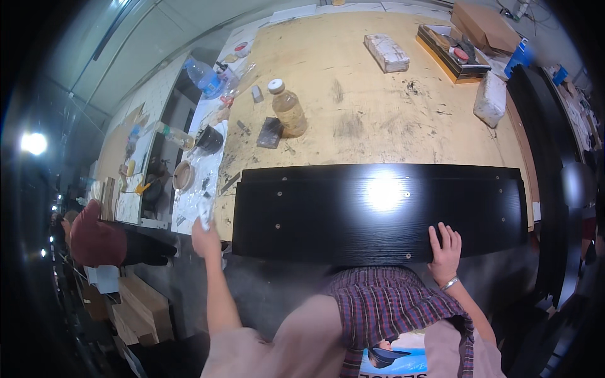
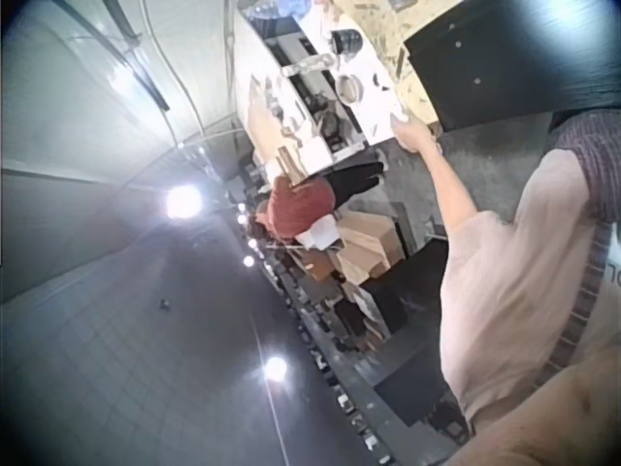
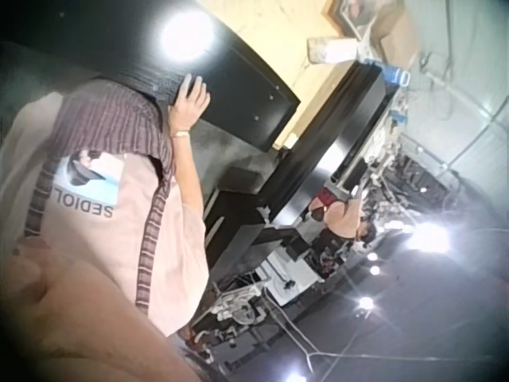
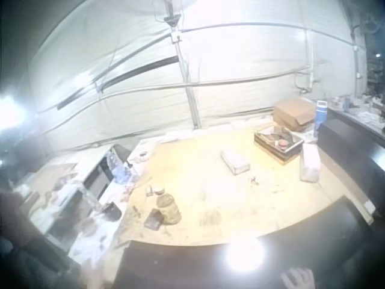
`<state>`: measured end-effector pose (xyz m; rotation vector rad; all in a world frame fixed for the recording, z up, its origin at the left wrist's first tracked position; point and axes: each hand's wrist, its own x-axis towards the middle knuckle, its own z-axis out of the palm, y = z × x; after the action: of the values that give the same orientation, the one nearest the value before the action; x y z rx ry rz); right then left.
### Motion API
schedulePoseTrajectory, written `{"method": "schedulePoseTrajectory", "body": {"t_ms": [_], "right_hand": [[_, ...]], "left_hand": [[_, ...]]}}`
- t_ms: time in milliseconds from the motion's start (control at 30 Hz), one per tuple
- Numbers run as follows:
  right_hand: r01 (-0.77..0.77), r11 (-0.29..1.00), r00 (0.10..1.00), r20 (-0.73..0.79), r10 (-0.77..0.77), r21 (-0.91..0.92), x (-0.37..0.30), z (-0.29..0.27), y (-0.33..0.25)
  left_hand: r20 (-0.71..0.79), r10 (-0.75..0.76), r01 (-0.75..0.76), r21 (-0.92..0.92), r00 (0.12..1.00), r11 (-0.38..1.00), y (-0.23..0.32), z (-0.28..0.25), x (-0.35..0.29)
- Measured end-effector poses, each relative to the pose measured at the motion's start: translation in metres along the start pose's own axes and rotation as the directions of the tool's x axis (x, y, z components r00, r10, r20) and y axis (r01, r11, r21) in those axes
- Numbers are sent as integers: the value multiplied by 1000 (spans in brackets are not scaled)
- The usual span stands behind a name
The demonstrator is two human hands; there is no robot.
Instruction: The person wipes a long black wood panel with a white cloth, then uses a small sanding block to rub the surface. They repeat wiping and sanding across the panel, occasionally flipping it to work on the other side. The person also briefly touches a bottle on the table.
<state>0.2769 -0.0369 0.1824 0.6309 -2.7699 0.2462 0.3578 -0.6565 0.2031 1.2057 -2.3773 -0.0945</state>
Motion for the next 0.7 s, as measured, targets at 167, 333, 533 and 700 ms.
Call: {"method": "schedulePoseTrajectory", "body": {"t_ms": [167, 333, 533, 700], "right_hand": [[14, 1000, 1000, 21, -15, 9, 3, -7, -3], [72, 997, 997, -3, -72, -22, 8, -15, -3], [151, 979, 986, -84, -141, 136, 32, -74, 1], [284, 954, 943, -208, -259, 101, 74, -111, 14]], "left_hand": [[112, -162, 185, -238, 980, 953, -50, -9, -29], [116, -32, 88, -513, 993, 854, -52, 6, -42], [333, -119, 353, -892, 935, 282, -33, -17, -39], [471, -158, 460, -882, 868, -99, -13, -13, -22]]}}
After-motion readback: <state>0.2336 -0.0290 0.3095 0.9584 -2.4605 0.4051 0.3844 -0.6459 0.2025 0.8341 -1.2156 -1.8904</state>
